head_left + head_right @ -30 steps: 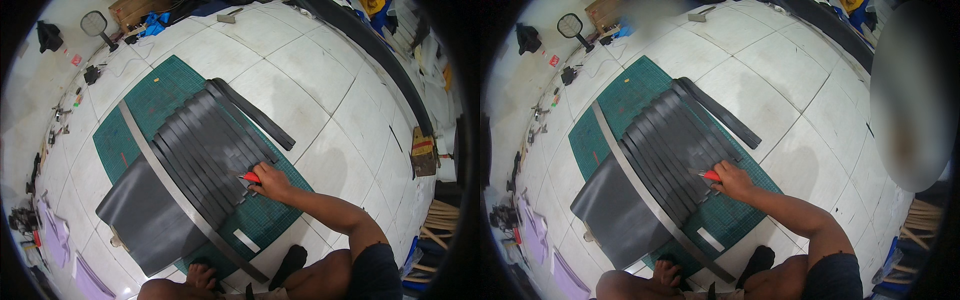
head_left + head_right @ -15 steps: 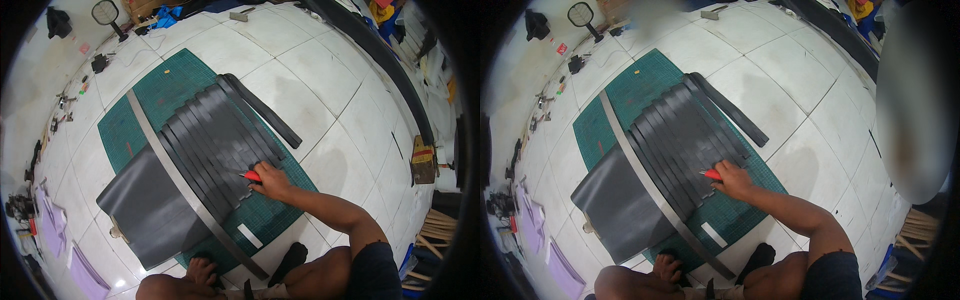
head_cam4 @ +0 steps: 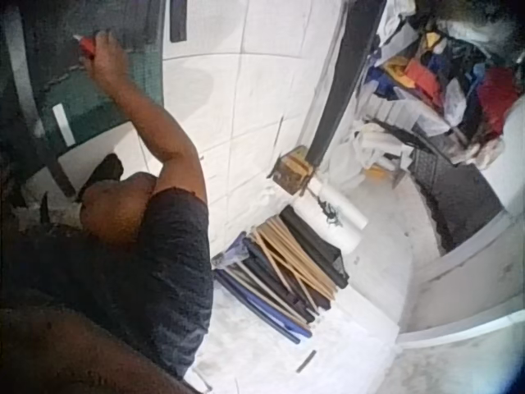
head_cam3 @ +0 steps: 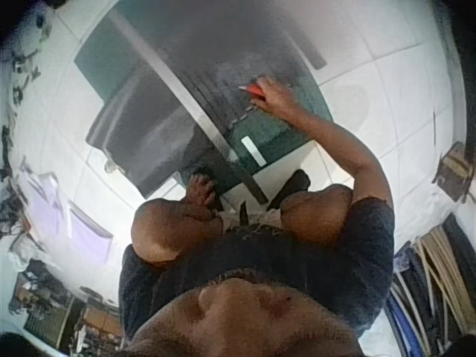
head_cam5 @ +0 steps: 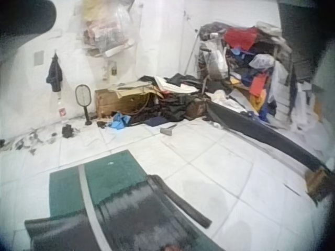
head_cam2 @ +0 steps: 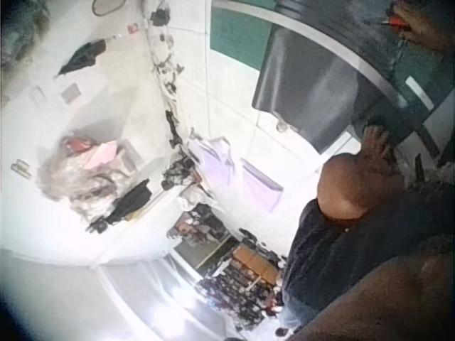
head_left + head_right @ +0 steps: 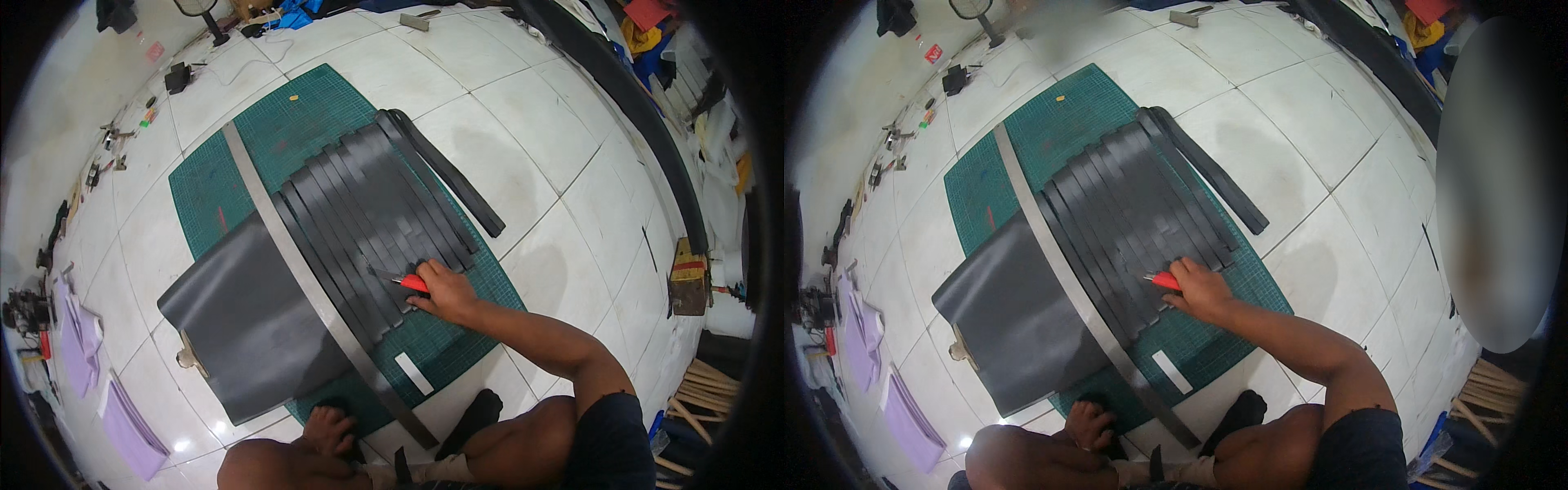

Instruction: The person cuts strips of black material from a roll on a green cutting mat using a utility knife and a long metal ruler to guide the blade.

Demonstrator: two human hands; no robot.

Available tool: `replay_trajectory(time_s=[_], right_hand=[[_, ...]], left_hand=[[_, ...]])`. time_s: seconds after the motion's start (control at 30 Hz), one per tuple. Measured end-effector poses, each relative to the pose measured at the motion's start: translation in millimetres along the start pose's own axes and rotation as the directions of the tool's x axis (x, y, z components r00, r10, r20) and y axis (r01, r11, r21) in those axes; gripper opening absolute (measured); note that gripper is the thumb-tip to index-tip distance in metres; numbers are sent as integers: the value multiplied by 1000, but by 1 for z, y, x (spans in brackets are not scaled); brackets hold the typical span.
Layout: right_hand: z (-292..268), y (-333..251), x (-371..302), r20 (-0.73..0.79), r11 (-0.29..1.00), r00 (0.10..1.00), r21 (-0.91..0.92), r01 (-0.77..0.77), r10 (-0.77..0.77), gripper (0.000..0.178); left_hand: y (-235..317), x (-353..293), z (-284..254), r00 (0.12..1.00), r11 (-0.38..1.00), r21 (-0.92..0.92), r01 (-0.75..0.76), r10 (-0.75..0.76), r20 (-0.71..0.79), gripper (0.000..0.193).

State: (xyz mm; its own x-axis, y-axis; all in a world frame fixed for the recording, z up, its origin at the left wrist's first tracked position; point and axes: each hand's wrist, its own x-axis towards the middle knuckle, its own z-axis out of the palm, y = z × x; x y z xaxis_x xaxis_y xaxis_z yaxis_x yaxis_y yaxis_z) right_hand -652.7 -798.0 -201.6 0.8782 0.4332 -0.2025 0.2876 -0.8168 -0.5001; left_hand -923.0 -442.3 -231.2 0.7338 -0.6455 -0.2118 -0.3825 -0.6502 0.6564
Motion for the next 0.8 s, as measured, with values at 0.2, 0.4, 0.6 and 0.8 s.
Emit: replay_trajectory(time_s=[0.2, 0.4, 0.6, 0.8], right_hand=[[7, -15, 7, 59, 999, 998, -41, 20, -17, 48], [7, -23, 9, 62, 998, 998, -53, 15, -11, 51], [11, -36, 14, 132, 995, 991, -92, 46, -34, 53], [15, -42, 17, 142, 994, 990, -99, 41, -27, 53]], left_hand=[[-9, -3, 0, 998, 999, -6, -51, 51, -36, 42], [-11, -2, 4, 995, 996, 37, -84, 86, -52, 44], [-13, -4, 3, 990, 995, -8, -101, 100, -100, 44], [-12, -2, 3, 984, 992, -6, -125, 123, -128, 43]])
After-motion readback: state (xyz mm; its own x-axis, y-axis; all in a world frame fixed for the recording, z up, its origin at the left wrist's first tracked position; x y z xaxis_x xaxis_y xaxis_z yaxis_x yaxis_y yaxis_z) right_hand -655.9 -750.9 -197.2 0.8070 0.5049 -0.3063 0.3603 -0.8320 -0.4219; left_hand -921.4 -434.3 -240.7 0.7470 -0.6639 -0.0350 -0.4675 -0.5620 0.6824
